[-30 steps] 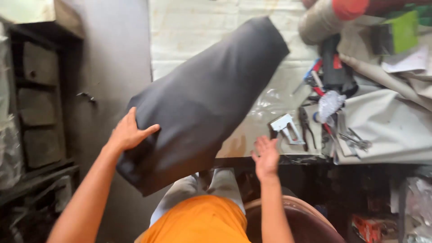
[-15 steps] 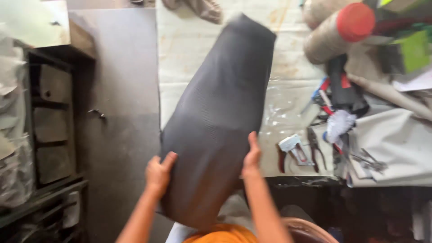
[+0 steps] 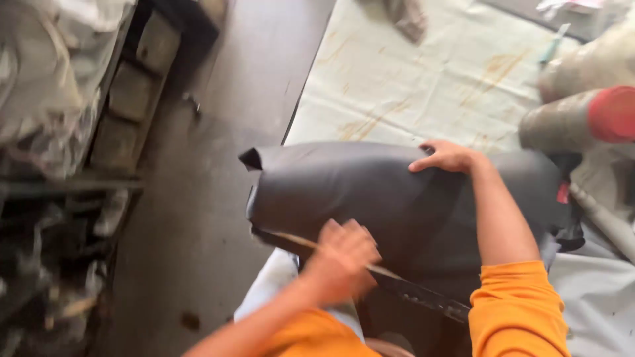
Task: Fitting and stapling a new black vinyl cover onto a motorcycle seat base using a stapler and pliers.
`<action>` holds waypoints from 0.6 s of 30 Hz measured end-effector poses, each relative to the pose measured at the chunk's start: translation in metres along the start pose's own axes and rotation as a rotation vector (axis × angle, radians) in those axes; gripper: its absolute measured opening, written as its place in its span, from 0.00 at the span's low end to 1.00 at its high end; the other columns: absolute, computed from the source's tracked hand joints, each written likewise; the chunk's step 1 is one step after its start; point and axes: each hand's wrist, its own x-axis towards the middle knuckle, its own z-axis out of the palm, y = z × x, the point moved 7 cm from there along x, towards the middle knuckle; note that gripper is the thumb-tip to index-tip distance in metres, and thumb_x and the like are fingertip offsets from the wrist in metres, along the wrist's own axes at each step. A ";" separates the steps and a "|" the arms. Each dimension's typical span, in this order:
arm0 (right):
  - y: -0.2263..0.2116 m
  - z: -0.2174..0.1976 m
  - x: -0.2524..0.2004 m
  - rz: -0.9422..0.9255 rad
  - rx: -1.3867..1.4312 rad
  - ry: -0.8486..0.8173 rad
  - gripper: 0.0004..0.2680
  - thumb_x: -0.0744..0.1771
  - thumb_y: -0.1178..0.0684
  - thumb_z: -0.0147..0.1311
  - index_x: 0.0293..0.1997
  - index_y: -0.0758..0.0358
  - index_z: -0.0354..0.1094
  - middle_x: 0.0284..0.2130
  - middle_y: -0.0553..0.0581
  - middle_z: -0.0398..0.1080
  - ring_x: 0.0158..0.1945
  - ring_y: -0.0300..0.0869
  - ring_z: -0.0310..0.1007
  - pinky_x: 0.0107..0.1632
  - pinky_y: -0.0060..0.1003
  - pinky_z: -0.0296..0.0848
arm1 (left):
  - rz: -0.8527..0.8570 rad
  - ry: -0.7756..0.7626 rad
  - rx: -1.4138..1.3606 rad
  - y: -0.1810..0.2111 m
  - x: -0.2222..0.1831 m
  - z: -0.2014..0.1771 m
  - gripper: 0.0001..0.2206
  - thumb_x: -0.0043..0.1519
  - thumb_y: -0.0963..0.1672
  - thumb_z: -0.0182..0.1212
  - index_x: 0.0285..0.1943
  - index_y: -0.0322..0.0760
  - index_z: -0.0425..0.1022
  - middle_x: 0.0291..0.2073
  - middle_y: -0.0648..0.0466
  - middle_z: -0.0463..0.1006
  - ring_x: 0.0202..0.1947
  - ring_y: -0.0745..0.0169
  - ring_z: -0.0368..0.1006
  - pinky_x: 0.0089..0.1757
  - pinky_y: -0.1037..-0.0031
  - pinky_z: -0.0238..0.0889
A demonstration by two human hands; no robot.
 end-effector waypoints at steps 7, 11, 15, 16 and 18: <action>-0.103 0.031 -0.089 -0.380 -0.129 0.588 0.22 0.63 0.44 0.64 0.58 0.70 0.71 0.54 0.73 0.71 0.58 0.64 0.70 0.60 0.53 0.68 | -0.507 -0.149 0.479 -0.161 -0.046 -0.024 0.50 0.44 0.65 0.67 0.72 0.35 0.62 0.72 0.44 0.59 0.73 0.42 0.52 0.64 0.36 0.39; -0.177 0.143 -0.210 -0.953 -0.281 0.835 0.09 0.62 0.57 0.58 0.43 0.66 0.72 0.44 0.64 0.74 0.51 0.57 0.74 0.58 0.52 0.70 | -0.514 -0.184 0.463 -0.167 -0.042 -0.015 0.58 0.42 0.68 0.63 0.74 0.25 0.57 0.72 0.31 0.54 0.73 0.31 0.48 0.65 0.42 0.42; -0.125 0.289 -0.197 -0.937 -0.455 0.649 0.19 0.62 0.48 0.56 0.59 0.59 0.69 0.61 0.62 0.65 0.67 0.58 0.59 0.65 0.61 0.53 | -0.572 -0.193 0.577 -0.167 -0.040 -0.010 0.62 0.40 0.71 0.60 0.73 0.22 0.56 0.69 0.25 0.54 0.71 0.23 0.47 0.65 0.42 0.44; -0.118 0.298 -0.193 -0.960 -0.457 0.630 0.19 0.62 0.48 0.56 0.59 0.59 0.69 0.61 0.62 0.65 0.67 0.58 0.59 0.65 0.61 0.53 | -0.600 -0.191 0.582 -0.165 -0.042 -0.009 0.62 0.40 0.71 0.60 0.73 0.22 0.56 0.69 0.25 0.54 0.71 0.23 0.47 0.65 0.42 0.44; -0.099 0.313 -0.167 -0.765 -0.620 0.605 0.24 0.67 0.45 0.53 0.73 0.55 0.57 0.73 0.51 0.53 0.76 0.50 0.46 0.72 0.56 0.43 | -0.572 -0.199 0.648 -0.164 -0.036 -0.009 0.62 0.40 0.72 0.59 0.72 0.22 0.58 0.68 0.26 0.56 0.70 0.23 0.50 0.63 0.42 0.49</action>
